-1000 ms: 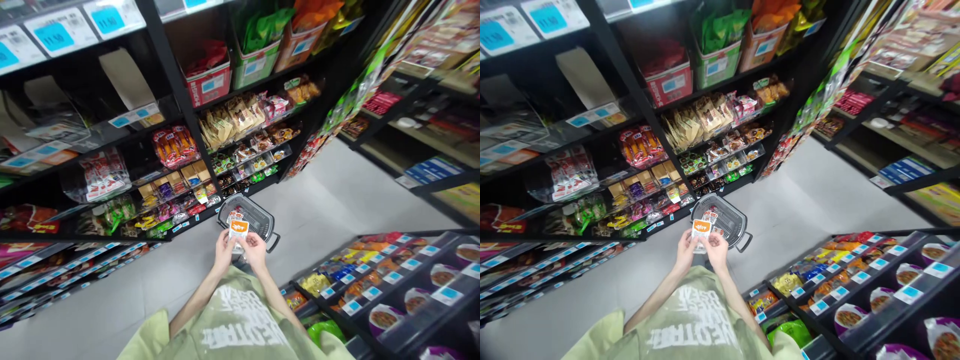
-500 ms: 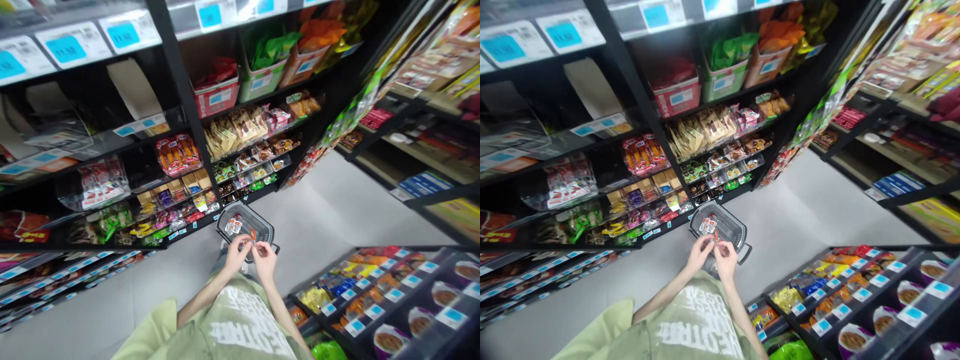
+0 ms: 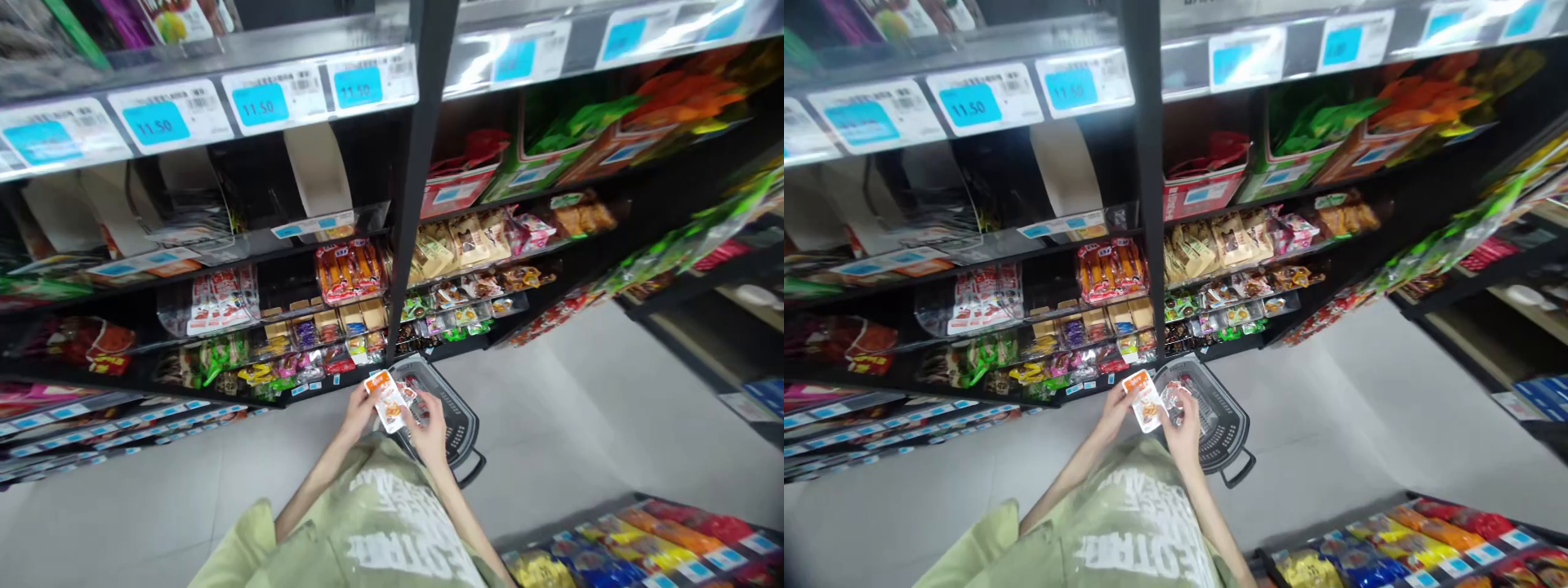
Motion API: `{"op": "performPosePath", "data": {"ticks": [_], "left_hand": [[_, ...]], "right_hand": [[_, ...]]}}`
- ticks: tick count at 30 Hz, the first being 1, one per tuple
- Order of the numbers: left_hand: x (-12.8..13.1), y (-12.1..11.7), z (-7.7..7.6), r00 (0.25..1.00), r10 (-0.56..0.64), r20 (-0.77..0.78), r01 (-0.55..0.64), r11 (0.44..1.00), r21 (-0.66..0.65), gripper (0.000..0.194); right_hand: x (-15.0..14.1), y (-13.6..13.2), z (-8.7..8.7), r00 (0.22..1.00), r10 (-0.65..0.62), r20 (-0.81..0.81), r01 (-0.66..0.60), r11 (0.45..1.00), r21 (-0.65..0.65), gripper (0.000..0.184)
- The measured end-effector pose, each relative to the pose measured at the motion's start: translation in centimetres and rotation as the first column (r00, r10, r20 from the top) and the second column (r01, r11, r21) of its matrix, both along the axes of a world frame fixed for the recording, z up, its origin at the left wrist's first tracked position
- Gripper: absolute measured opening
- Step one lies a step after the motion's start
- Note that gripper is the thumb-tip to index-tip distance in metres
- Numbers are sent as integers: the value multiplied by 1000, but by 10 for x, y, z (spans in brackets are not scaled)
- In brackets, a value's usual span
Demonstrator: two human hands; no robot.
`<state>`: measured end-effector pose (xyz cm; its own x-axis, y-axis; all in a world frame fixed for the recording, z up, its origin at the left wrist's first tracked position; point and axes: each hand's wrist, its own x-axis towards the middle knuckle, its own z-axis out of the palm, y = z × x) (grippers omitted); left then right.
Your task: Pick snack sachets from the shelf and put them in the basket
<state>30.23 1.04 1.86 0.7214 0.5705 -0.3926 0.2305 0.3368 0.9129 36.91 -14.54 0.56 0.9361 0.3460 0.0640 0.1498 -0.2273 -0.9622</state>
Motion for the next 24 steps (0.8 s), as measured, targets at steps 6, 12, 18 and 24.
{"op": "performPosePath", "data": {"ticks": [6, 12, 18, 24], "left_hand": [[7, 61, 0, 996, -87, 15, 88, 994, -68, 49], [44, 96, 11, 914, -405, -26, 405, 914, -32, 46], [84, 90, 12, 808, -589, -14, 588, 808, -37, 44], [104, 80, 19, 779, -627, 1, 627, 779, -19, 42]], "right_hand": [[8, 30, -18, 860, 338, -384, -262, 936, 236, 31], [7, 36, -18, 911, 178, -371, -93, 968, 234, 31], [13, 22, -16, 906, 2, -424, 91, 976, 200, 35], [17, 14, -15, 897, -83, -434, 178, 967, 184, 34]]}}
